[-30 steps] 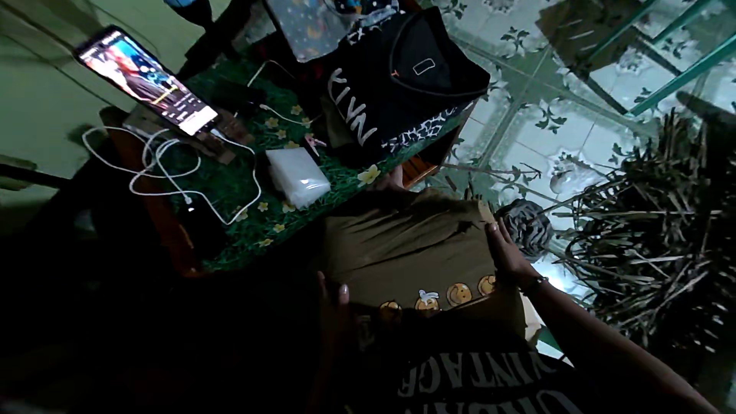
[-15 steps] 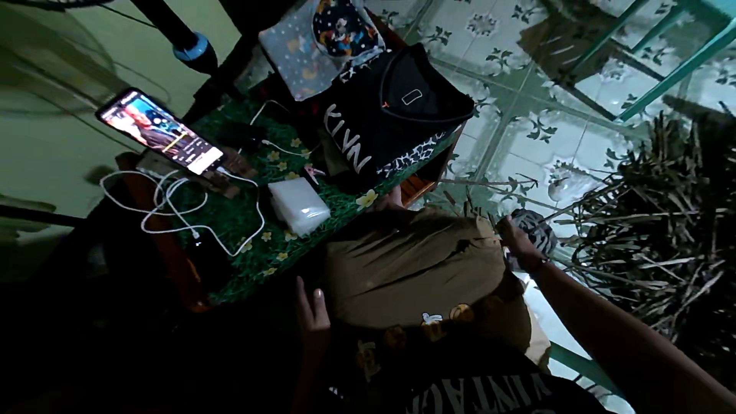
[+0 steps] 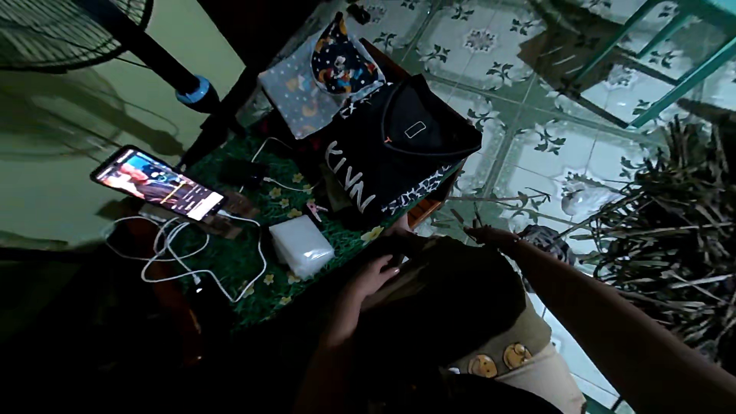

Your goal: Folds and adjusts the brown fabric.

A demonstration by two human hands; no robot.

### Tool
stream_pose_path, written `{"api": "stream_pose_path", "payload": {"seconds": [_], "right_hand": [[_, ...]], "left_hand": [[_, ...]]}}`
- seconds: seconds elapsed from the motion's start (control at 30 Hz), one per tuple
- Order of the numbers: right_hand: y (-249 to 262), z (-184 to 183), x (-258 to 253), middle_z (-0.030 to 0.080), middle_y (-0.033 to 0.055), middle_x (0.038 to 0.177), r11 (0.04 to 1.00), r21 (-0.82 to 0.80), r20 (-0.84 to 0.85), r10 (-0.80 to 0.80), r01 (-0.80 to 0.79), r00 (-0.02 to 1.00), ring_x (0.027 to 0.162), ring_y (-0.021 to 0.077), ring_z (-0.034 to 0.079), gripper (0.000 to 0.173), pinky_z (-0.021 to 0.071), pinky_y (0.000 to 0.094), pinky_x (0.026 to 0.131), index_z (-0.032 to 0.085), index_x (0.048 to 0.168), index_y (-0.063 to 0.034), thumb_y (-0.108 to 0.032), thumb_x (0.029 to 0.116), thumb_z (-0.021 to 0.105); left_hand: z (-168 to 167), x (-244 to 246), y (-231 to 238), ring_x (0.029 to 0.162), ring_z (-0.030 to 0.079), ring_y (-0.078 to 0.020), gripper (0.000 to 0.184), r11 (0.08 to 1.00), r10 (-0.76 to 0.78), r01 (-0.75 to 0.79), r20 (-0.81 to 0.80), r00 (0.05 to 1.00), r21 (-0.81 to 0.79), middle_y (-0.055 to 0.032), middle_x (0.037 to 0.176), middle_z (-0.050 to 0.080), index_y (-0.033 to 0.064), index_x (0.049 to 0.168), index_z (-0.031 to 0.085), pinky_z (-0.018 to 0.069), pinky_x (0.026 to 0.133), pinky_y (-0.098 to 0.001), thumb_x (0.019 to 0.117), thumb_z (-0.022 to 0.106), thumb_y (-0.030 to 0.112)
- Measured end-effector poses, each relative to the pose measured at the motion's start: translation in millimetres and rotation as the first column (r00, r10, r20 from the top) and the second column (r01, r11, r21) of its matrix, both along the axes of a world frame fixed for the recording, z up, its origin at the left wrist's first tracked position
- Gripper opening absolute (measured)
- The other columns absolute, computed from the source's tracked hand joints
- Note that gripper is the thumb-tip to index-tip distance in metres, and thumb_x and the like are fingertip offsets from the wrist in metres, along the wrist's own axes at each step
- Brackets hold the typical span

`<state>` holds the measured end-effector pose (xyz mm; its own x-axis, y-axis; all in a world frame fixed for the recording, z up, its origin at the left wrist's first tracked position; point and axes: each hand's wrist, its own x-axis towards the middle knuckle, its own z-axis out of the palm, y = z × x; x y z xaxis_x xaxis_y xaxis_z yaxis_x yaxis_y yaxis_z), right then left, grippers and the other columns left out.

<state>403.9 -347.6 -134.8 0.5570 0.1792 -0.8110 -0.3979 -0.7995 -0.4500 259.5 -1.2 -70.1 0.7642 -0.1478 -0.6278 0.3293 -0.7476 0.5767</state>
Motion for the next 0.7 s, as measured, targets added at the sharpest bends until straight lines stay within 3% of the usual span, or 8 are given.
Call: {"api": "stream_pose_path", "payload": {"seconds": [0.1, 0.23, 0.37, 0.4, 0.47, 0.57, 0.63, 0.7], "right_hand": [[12.2, 19.3, -0.6, 0.051, 0.0282, 0.146, 0.997, -0.039, -0.078, 0.063, -0.066, 0.995, 0.136, 0.0411, 0.049, 0.076, 0.0346, 0.0588, 0.114, 0.051, 0.145, 0.0016, -0.062, 0.1055, 0.037], [13.2, 37.1, -2.5, 0.047, 0.0307, 0.149, 0.937, 0.009, -0.090, 0.350, -0.350, 0.932, 0.140, 0.0422, 0.045, 0.074, 0.0337, 0.0605, 0.115, 0.045, 0.149, 0.0036, -0.056, 0.1097, 0.026], [76.8, 148.4, -21.6, 0.044, 0.0243, 0.155, 0.989, -0.130, -0.232, 0.043, -0.075, 0.972, 0.147, 0.0337, 0.039, 0.058, 0.0257, 0.0485, 0.121, 0.047, 0.147, 0.0066, -0.038, 0.1126, 0.032], [67.7, 135.0, -18.6, 0.045, 0.0262, 0.153, 0.990, -0.093, -0.232, 0.085, -0.110, 0.969, 0.145, 0.0360, 0.041, 0.059, 0.0269, 0.0503, 0.120, 0.048, 0.145, 0.0075, -0.039, 0.1125, 0.033], [19.0, 51.3, -1.5, 0.053, 0.0292, 0.143, 0.906, 0.054, -0.107, 0.424, -0.421, 0.899, 0.135, 0.0404, 0.051, 0.061, 0.0400, 0.0541, 0.111, 0.052, 0.143, 0.0035, -0.044, 0.1126, 0.030], [-2.9, -18.1, 19.5, 0.061, 0.0291, 0.134, 0.667, -0.082, 0.104, 0.745, -0.741, 0.659, 0.127, 0.0480, 0.056, 0.040, 0.0403, 0.0642, 0.108, 0.054, 0.146, -0.0071, -0.023, 0.1114, 0.041], [-10.7, -29.3, 27.4, 0.063, 0.0222, 0.133, 0.706, -0.118, 0.223, 0.704, -0.699, 0.674, 0.124, 0.0424, 0.059, 0.037, 0.0428, 0.0625, 0.107, 0.059, 0.141, -0.0115, -0.023, 0.1067, 0.052], [-21.1, -35.9, 33.6, 0.066, 0.0155, 0.130, 0.929, 0.057, 0.210, 0.346, -0.365, 0.914, 0.121, 0.0311, 0.062, 0.033, 0.0475, 0.0530, 0.106, 0.065, 0.134, -0.0119, -0.026, 0.1086, 0.050]], "left_hand": [[-6.6, 15.0, 2.3, 0.129, 0.058, -0.0305, 0.061, 0.998, 0.011, -0.016, -0.081, 0.997, -0.067, -0.0193, 0.144, 0.056, 0.0115, 0.154, 0.045, 0.0447, 0.111, -0.0479, 0.1027, 0.060, 0.041], [-15.1, 29.3, 11.0, 0.122, 0.061, -0.0310, 0.059, 0.994, -0.025, 0.013, -0.104, 0.994, -0.111, -0.0198, 0.142, 0.057, 0.0090, 0.151, 0.049, 0.0476, 0.106, -0.0483, 0.1006, 0.064, 0.037], [-19.8, 36.0, 14.8, 0.123, 0.062, -0.0300, 0.061, 0.986, -0.026, 0.001, -0.147, 0.989, -0.168, -0.0183, 0.144, 0.057, 0.0068, 0.148, 0.051, 0.0485, 0.107, -0.0475, 0.0976, 0.070, 0.036], [-18.3, 36.9, 15.4, 0.122, 0.063, -0.0303, 0.060, 0.986, -0.037, 0.010, -0.157, 0.987, -0.168, -0.0189, 0.143, 0.058, 0.0056, 0.146, 0.053, 0.0490, 0.106, -0.0478, 0.0968, 0.071, 0.036], [-14.5, 37.9, 19.4, 0.121, 0.063, -0.0309, 0.058, 0.990, -0.053, 0.028, -0.177, 0.983, -0.139, -0.0200, 0.138, 0.061, 0.0044, 0.141, 0.058, 0.0496, 0.105, -0.0487, 0.0956, 0.072, 0.038], [-10.0, 36.5, 34.3, 0.118, 0.064, -0.0302, 0.052, 0.995, -0.086, 0.075, -0.191, 0.978, -0.066, -0.0190, 0.128, 0.066, 0.0033, 0.130, 0.066, 0.0497, 0.104, -0.0500, 0.0954, 0.071, 0.041], [-4.7, 32.7, 43.7, 0.115, 0.065, -0.0295, 0.050, 0.994, -0.113, 0.111, -0.201, 0.973, -0.023, -0.0182, 0.123, 0.068, 0.0032, 0.124, 0.068, 0.0491, 0.103, -0.0515, 0.0961, 0.070, 0.044], [2.8, 26.2, 48.5, 0.113, 0.065, -0.0312, 0.050, 0.993, -0.112, 0.118, -0.194, 0.975, 0.018, -0.0196, 0.120, 0.067, 0.0018, 0.121, 0.068, 0.0491, 0.101, -0.0537, 0.0968, 0.068, 0.045]]}}
